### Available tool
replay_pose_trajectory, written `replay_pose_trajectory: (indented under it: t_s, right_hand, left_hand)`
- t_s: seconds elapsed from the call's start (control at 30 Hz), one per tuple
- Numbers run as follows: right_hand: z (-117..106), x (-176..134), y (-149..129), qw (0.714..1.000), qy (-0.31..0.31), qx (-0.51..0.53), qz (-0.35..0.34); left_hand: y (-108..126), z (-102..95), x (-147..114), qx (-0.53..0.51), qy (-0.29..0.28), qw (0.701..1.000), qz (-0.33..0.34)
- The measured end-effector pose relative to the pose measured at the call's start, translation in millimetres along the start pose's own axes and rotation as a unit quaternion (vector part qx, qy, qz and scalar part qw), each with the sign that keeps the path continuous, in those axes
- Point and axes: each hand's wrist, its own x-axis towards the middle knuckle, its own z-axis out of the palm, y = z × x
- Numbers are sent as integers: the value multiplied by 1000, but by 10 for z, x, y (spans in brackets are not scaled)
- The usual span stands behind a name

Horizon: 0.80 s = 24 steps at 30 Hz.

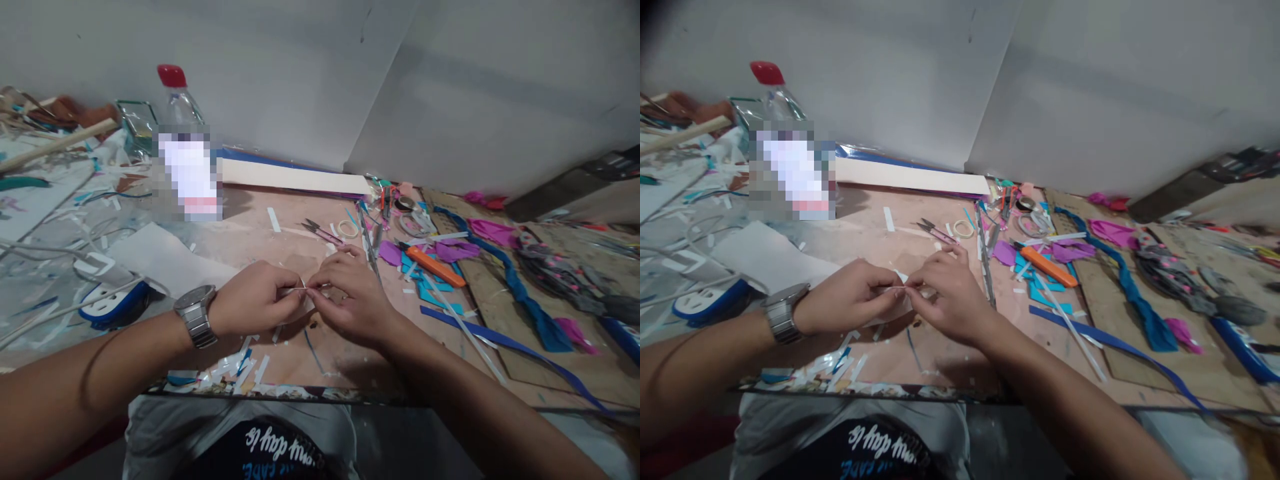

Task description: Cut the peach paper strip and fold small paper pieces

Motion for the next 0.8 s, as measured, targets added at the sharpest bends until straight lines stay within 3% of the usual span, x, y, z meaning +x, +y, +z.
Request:
replay_pose_trajectory:
  t_s: [0.37, 0.63, 0.8]
  right_hand:
    - [-4, -4, -23, 999, 25, -18, -16]
    - [-6, -6, -22, 999, 40, -19, -14]
    - [-18, -8, -30, 998, 40, -23, -39]
  left_hand:
    - [2, -33, -4, 41, 27, 999, 19]
    - [-1, -29, -12, 23, 29, 999, 27]
    - [2, -50, 9, -48, 25, 998, 24]
